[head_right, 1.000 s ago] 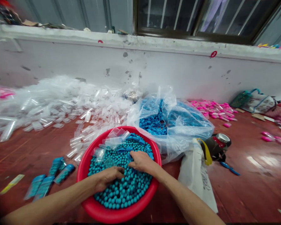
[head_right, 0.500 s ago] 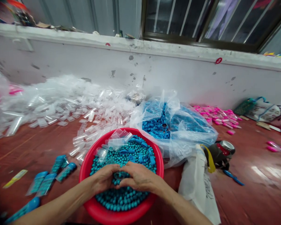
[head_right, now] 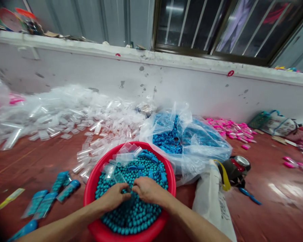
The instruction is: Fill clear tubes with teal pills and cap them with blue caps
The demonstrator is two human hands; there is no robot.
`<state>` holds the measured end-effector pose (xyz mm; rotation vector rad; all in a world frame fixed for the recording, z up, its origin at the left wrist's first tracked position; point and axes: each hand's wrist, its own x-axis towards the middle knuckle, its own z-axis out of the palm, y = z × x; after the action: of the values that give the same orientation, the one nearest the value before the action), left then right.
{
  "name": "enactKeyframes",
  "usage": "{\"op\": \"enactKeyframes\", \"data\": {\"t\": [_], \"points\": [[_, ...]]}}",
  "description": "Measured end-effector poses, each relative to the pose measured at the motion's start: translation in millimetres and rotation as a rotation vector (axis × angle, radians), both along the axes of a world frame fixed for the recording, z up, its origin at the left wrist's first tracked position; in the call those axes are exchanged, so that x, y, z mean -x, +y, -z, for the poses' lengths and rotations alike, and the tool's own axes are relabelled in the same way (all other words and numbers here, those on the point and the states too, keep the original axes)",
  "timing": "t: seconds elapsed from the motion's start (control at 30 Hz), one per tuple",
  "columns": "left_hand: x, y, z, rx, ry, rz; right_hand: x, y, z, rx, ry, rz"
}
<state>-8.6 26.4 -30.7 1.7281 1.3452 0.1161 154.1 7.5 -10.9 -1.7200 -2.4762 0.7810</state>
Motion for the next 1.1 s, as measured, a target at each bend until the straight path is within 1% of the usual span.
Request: {"op": "enactKeyframes", "data": {"t": [0.07,0.13,0.27,0.37,0.43,0.53,0.6,0.67,0.7,0.77,0.83,0.9,1.0,1.1], "points": [[-3.6,6.0,2.3,-0.088,0.063,-0.005,0.6,1.5,1.7,-0.041,-0.098,0.014],[-8.2,11.9,2.3,-0.095,0.098,-0.018,2.6,3.5,8.3,-0.047,-0.127,0.025],[-18.9,20.5,0.7,-0.047,0.136,-0.035,10.4,11.3,25.8,-0.078,-0.090,0.021],[-23.0,20.6,0.9,0.019,0.085,-0.053,15.0,14.5,29.4,-0.117,-0.032,0.044],[-22.5,17.7,1.5,0.095,0.011,-0.058,14.0,12.9,23.8,-0.149,0.004,0.060],[-17.7,13.2,1.2,0.235,-0.107,-0.067,5.9,9.8,6.6,-0.180,0.028,0.038],[-12.5,12.0,-0.9,0.310,-0.189,-0.065,-0.4,12.6,-4.3,-0.220,-0.036,0.036],[-6.4,12.1,-4.4,0.365,-0.275,-0.056,-3.5,21.2,-8.9,-0.278,-0.130,0.083],[-3.2,12.3,-6.4,0.388,-0.313,-0.050,-3.0,27.1,-8.0,-0.304,-0.171,0.111],[3.0,12.1,-10.0,0.420,-0.371,-0.044,1.7,39.6,-0.5,-0.337,-0.223,0.139],[8.7,10.8,-12.3,0.449,-0.447,-0.061,9.4,49.8,10.4,-0.360,-0.266,0.133],[13.2,8.6,-12.9,0.466,-0.569,-0.101,16.4,54.8,19.5,-0.382,-0.297,0.118],[17.1,4.7,-12.5,0.491,-0.804,-0.122,19.5,51.6,23.4,-0.412,-0.328,0.084],[18.3,1.4,-12.3,0.532,-0.981,-0.079,15.0,40.7,18.1,-0.438,-0.355,0.056]]}}
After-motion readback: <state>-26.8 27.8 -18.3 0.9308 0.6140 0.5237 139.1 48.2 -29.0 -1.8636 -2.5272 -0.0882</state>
